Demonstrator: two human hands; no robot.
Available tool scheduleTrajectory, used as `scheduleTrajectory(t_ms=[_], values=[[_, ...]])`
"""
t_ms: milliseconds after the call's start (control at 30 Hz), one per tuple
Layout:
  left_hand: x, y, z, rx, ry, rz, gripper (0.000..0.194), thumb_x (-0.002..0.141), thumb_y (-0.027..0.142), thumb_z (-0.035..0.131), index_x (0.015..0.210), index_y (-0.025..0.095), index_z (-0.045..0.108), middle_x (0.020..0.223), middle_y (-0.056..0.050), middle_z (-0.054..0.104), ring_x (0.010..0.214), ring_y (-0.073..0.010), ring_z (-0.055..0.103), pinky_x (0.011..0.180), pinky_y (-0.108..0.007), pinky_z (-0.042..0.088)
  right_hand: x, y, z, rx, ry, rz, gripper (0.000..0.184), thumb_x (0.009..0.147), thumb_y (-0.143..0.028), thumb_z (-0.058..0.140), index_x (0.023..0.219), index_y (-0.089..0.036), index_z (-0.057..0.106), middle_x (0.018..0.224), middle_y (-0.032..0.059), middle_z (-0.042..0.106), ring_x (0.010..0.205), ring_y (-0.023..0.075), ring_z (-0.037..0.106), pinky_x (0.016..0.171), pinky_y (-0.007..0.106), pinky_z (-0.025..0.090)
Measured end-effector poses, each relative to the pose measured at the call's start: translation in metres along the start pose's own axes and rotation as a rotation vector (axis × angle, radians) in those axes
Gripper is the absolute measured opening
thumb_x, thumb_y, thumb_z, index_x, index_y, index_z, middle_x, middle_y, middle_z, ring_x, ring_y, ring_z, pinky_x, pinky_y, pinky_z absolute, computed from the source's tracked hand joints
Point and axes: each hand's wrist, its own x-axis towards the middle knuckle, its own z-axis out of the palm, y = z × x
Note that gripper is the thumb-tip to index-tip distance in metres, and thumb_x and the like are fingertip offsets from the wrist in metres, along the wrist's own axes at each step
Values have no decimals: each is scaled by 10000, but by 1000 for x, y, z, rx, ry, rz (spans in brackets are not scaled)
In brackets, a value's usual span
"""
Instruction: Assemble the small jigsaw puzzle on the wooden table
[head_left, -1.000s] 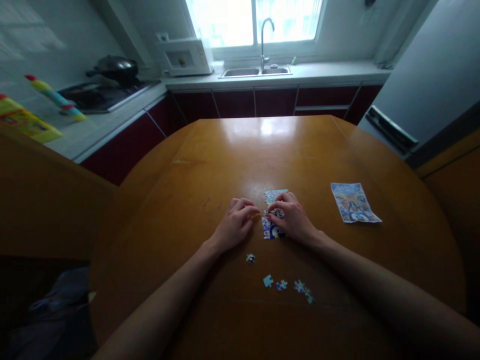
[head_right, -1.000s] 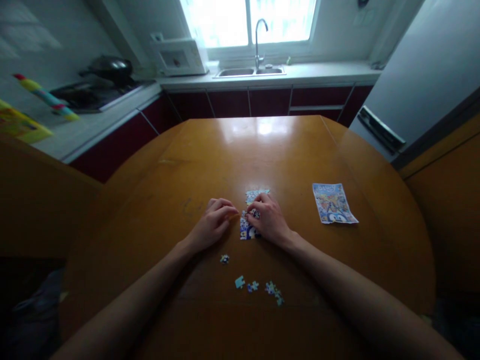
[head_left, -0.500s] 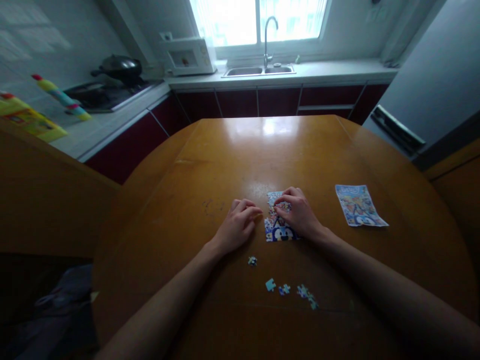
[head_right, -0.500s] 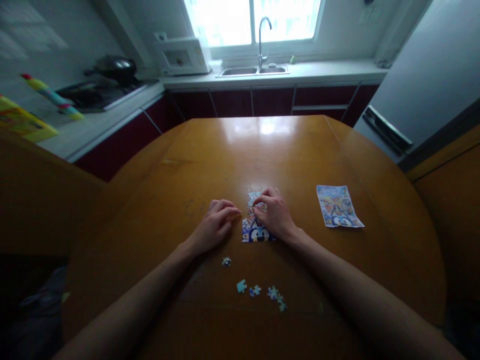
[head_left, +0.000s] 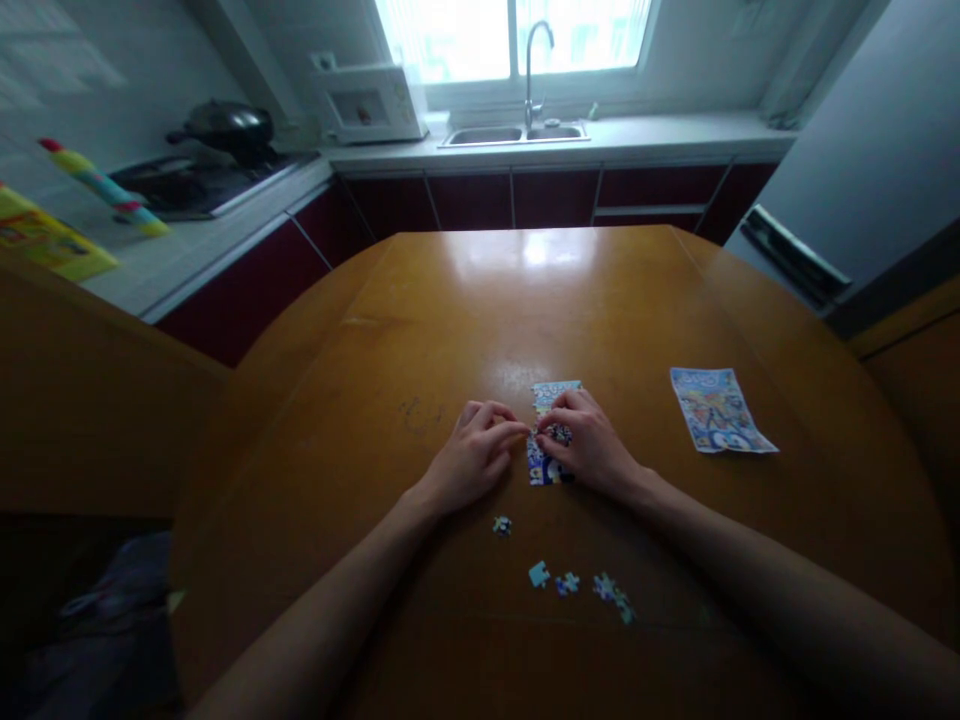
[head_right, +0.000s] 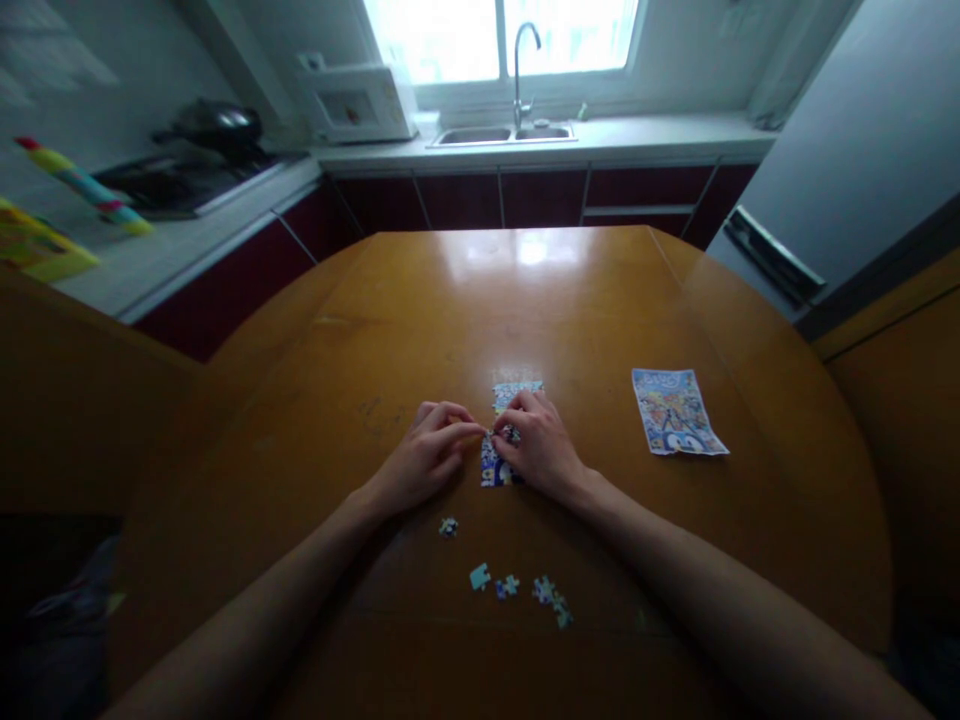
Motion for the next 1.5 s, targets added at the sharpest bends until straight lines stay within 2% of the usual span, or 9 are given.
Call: scheduleTrajectory(t_ms=[200, 400, 533, 733, 1067, 1133, 1300, 1500], values=[[0, 1, 0, 13, -4, 1, 361, 890, 69, 562, 1175, 260, 675, 1169, -69, 560, 1115, -249, 444, 990, -459, 469, 0, 1, 2, -5, -4, -1, 18, 840, -222, 731, 852, -211, 740, 939, 67, 608, 953, 231, 531, 863, 388, 472], [-1, 1, 0, 20, -7, -10, 368, 872, 61, 573, 1168, 254, 676, 1167, -70, 562, 1116, -254, 443, 989, -461, 469, -3, 2, -2, 6, 38, -44, 92, 868, -213, 694, 922, -230, 766, 955, 72, 604, 960, 232, 525, 860, 389, 473], [-1, 1, 0, 12, -2, -11, 378, 875, 60, 565, 1176, 263, 671, 1159, -70, 566, 1119, -254, 445, 988, -473, 470, -4, 0, -5, 3, -7, -77, 172, 871, -151, 660, 883, -269, 785, 962, 63, 606, 970, 231, 514, 870, 394, 467], [1, 1, 0, 11, 6, -24, 355, 875, 58, 560, 1163, 241, 658, 1156, -70, 566, 1111, -246, 448, 993, -456, 466, -5, 1, -5, -21, -33, -96, 195, 879, -148, 649, 861, -278, 793, 966, 63, 609, 965, 233, 497, 878, 399, 459], [1, 2, 0, -4, 14, -46, 308, 878, 42, 528, 1108, 219, 633, 1152, -66, 576, 1096, -237, 461, 991, -429, 463, -2, 0, -3, -33, -80, -87, 249, 869, -64, 572, 833, -242, 743, 1006, 70, 608, 1004, 238, 484, 915, 407, 445], [1, 3, -1, 11, 2, -30, 316, 881, 48, 529, 1116, 227, 641, 1156, -65, 572, 1100, -238, 457, 989, -432, 464, -2, 0, -2, 7, -45, -73, 252, 869, -58, 554, 844, -231, 735, 1010, 74, 609, 1011, 239, 489, 916, 410, 449], [0, 3, -2, 32, -14, -16, 319, 885, 59, 528, 1124, 231, 650, 1176, -71, 562, 1121, -247, 447, 994, -445, 466, 0, 2, -3, 66, 155, 6, 313, 861, -25, 494, 899, -218, 737, 1000, 88, 604, 1022, 250, 501, 911, 421, 460], [0, 1, -1, 34, -13, -5, 421, 871, 31, 519, 1199, 263, 644, 1176, -69, 560, 1113, -246, 444, 996, -461, 470, -1, 7, -2, 9, 81, -42, 322, 849, -31, 541, 863, -257, 770, 1055, 76, 610, 1042, 252, 489, 927, 440, 447]])
